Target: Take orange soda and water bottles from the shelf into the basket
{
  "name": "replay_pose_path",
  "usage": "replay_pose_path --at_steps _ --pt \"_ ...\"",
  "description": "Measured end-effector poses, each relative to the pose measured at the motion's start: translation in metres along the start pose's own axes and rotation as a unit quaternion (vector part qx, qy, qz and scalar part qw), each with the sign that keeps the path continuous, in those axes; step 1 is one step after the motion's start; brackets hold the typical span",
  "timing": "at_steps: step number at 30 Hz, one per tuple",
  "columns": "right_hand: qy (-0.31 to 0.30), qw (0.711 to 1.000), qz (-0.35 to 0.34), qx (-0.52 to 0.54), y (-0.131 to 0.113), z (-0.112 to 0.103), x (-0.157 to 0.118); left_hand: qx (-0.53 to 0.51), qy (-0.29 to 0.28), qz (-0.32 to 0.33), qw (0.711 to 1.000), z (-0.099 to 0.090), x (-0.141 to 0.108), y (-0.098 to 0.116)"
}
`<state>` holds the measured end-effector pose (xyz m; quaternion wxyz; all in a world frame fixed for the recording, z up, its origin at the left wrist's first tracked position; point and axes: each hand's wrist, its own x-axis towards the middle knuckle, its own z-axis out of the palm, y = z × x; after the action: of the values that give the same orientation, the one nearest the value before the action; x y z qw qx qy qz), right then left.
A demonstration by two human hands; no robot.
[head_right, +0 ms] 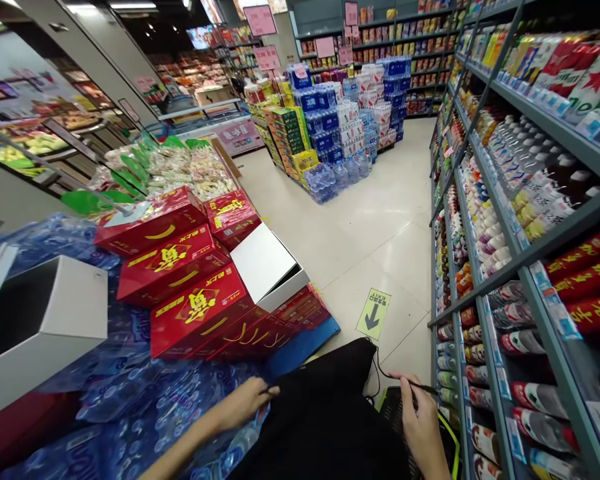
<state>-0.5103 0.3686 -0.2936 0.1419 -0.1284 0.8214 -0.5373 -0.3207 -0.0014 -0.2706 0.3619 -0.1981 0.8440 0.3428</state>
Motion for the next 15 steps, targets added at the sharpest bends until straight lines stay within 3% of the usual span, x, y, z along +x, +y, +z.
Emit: replay_pose_path --at_steps 4,10,13,15 --pt "-0.033 0.999 -0.008 0.009 -0.007 0.004 0.051 -0.037 -0.071 -0.009 0.997 -0.064 0.015 0.0" --pt "-0.123 0.988 -0.001 0.097 -0.025 0.035 0.155 -0.057 0.003 -0.023 0.998 -0.116 0.034 0.0" --pt "-0.186 0.969 0.002 0.165 -0.048 0.063 0.217 -0.05 0.032 -0.043 0.997 -0.154 0.037 0.019" --pt "-0.218 0.961 -0.009 0.169 -0.075 0.085 0.257 0.006 0.082 -0.047 0.996 -0.188 0.039 0.042"
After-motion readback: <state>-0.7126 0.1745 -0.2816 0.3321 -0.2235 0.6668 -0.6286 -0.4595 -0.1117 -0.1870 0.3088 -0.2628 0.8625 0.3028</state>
